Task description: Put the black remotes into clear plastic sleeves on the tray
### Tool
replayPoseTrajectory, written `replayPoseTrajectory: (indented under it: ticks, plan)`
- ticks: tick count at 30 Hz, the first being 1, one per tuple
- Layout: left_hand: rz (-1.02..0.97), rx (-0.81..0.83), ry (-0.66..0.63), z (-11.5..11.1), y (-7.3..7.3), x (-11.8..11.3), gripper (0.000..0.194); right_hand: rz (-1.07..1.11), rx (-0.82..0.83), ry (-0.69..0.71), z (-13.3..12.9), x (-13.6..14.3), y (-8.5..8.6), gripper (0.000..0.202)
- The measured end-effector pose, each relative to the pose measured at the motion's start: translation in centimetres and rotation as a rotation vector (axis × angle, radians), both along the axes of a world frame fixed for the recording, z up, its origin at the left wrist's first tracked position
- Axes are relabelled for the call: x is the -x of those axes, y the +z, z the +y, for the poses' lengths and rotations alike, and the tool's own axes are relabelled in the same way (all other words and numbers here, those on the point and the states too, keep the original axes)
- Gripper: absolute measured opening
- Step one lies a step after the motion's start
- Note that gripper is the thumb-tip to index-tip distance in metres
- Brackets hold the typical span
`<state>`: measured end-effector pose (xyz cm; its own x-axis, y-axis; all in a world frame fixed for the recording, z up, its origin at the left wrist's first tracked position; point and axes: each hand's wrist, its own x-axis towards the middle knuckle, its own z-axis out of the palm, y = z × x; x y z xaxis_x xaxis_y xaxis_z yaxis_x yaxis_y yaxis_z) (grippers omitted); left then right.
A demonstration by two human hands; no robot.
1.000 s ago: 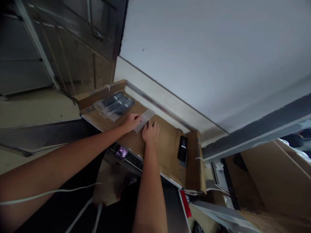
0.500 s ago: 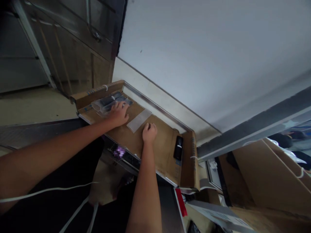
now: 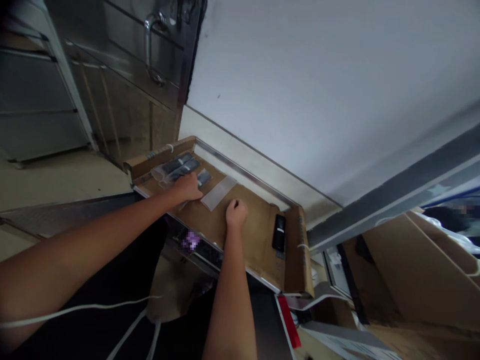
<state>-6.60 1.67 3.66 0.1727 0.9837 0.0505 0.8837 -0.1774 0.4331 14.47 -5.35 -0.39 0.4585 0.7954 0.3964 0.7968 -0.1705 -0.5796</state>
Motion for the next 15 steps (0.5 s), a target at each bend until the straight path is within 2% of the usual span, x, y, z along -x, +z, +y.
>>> replayPoseTrajectory:
  ticks: [4, 7, 9, 11, 13, 15]
  plan:
    - [-0.084, 0.052, -0.024, 0.6, -0.3, 1.4, 0.039, 0.110, -0.025, -0.034, -0.3, -0.2, 0.0, 0.045]
    - [-0.344, 0.033, -0.002, -1.0, -0.4, 2.7, 0.027, 0.221, -0.049, -0.030, -1.1, -0.3, 0.4, 0.048]
    - [-0.632, 0.028, -0.049, -3.9, -0.9, 3.4, 0.026, 0.351, -0.095, 0.006, -2.6, 0.2, 0.8, 0.051]
    - [-0.848, 0.047, -0.133, -8.4, -2.5, 4.0, 0.028, 0.544, -0.163, 0.096, -5.3, 1.5, 0.9, 0.054]
    - [-0.948, 0.163, -0.200, -13.4, -5.0, 4.4, 0.036, 0.784, -0.209, 0.217, -9.2, 3.6, 0.4, 0.057]
    - [-0.996, 0.319, -0.350, -17.9, -8.0, 4.4, 0.044, 0.894, -0.171, 0.315, -13.7, 6.1, -0.9, 0.056]
